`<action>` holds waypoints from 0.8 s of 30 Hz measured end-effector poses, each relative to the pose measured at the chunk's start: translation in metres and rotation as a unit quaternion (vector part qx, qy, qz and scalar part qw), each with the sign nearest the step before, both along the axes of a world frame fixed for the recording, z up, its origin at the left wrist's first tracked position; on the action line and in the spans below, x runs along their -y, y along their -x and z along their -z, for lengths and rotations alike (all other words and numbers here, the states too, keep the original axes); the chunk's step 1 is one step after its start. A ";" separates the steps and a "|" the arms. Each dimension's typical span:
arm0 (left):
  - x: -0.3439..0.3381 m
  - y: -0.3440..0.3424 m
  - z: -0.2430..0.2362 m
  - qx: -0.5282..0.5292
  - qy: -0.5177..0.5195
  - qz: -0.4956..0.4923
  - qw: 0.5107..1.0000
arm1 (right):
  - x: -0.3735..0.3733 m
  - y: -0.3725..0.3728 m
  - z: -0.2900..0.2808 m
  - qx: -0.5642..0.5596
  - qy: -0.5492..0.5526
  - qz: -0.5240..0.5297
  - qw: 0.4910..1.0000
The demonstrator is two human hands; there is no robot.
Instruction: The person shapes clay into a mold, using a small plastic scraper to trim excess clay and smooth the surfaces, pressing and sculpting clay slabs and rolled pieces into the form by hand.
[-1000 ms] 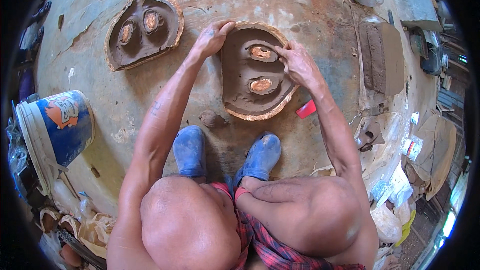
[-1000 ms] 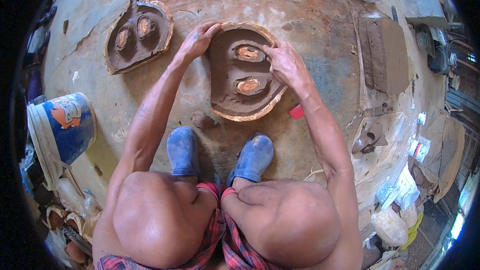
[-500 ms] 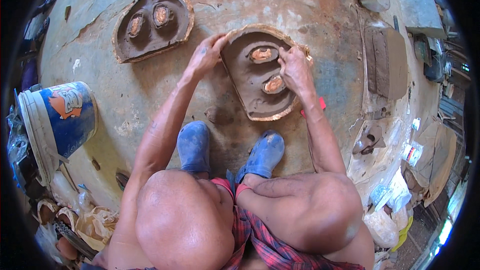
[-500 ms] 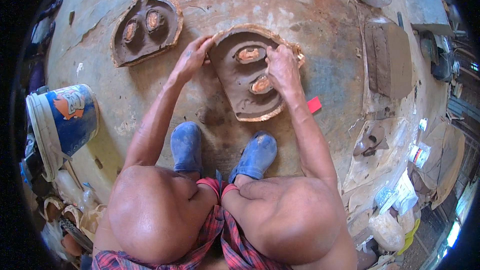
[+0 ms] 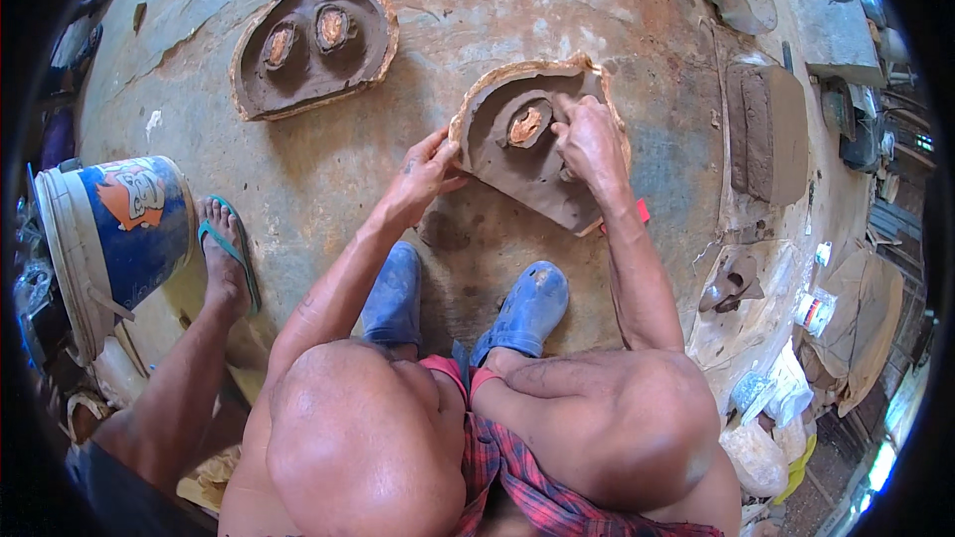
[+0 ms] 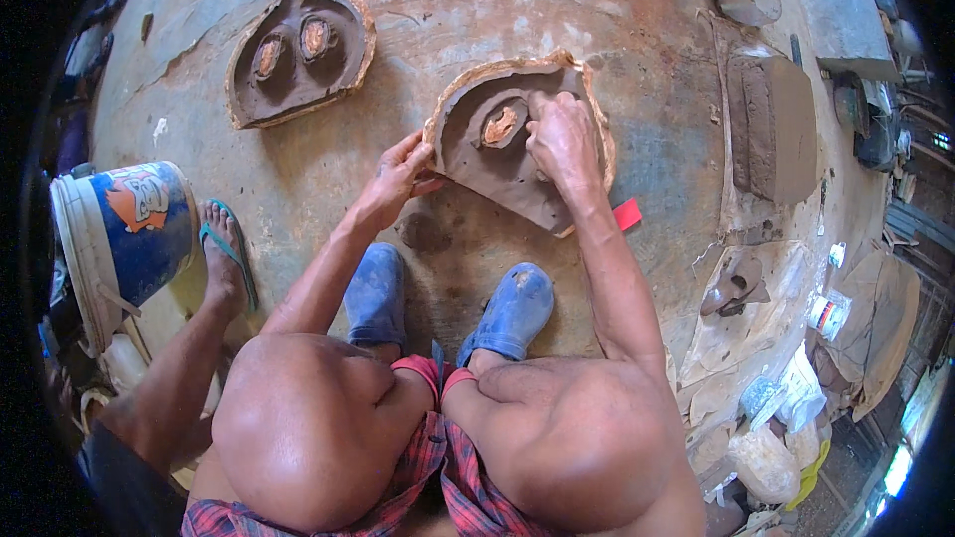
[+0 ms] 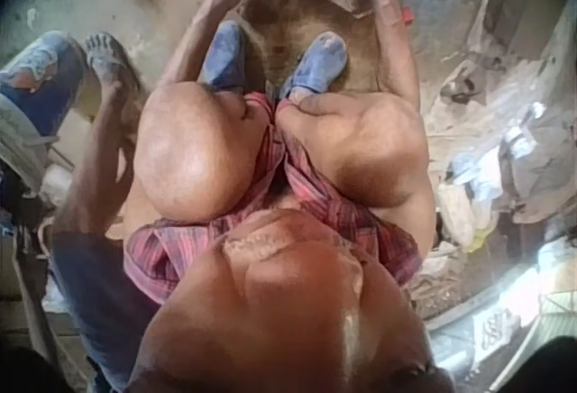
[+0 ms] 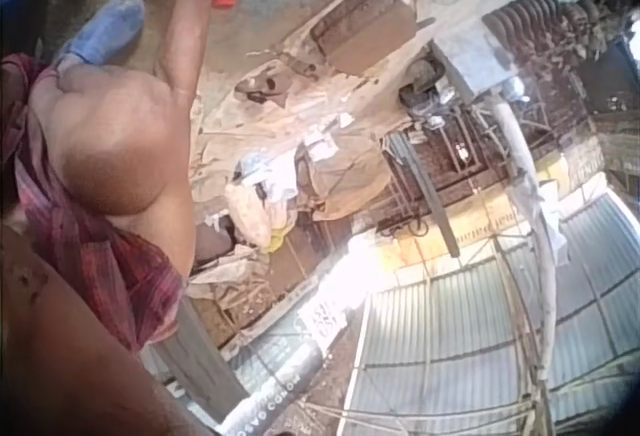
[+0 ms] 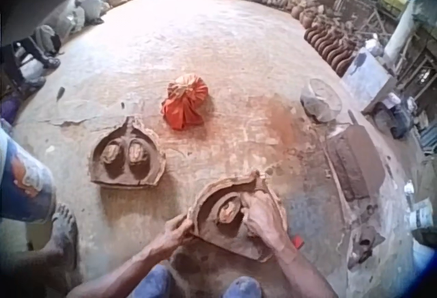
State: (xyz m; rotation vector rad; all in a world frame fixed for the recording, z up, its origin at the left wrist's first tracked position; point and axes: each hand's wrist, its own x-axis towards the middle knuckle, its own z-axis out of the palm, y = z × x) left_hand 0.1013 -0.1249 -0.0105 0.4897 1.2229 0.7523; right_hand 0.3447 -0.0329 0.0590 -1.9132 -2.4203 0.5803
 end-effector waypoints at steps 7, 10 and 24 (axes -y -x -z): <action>0.032 -0.020 -0.001 0.068 0.041 -0.011 0.997 | 0.015 -0.002 0.018 0.023 -0.055 -0.033 0.998; 0.037 -0.022 0.001 0.083 0.056 -0.018 0.995 | 0.014 -0.005 0.010 0.021 -0.039 -0.031 0.999; 0.051 -0.046 -0.001 0.133 0.064 0.009 0.989 | 0.034 -0.008 0.018 0.007 -0.088 -0.027 0.996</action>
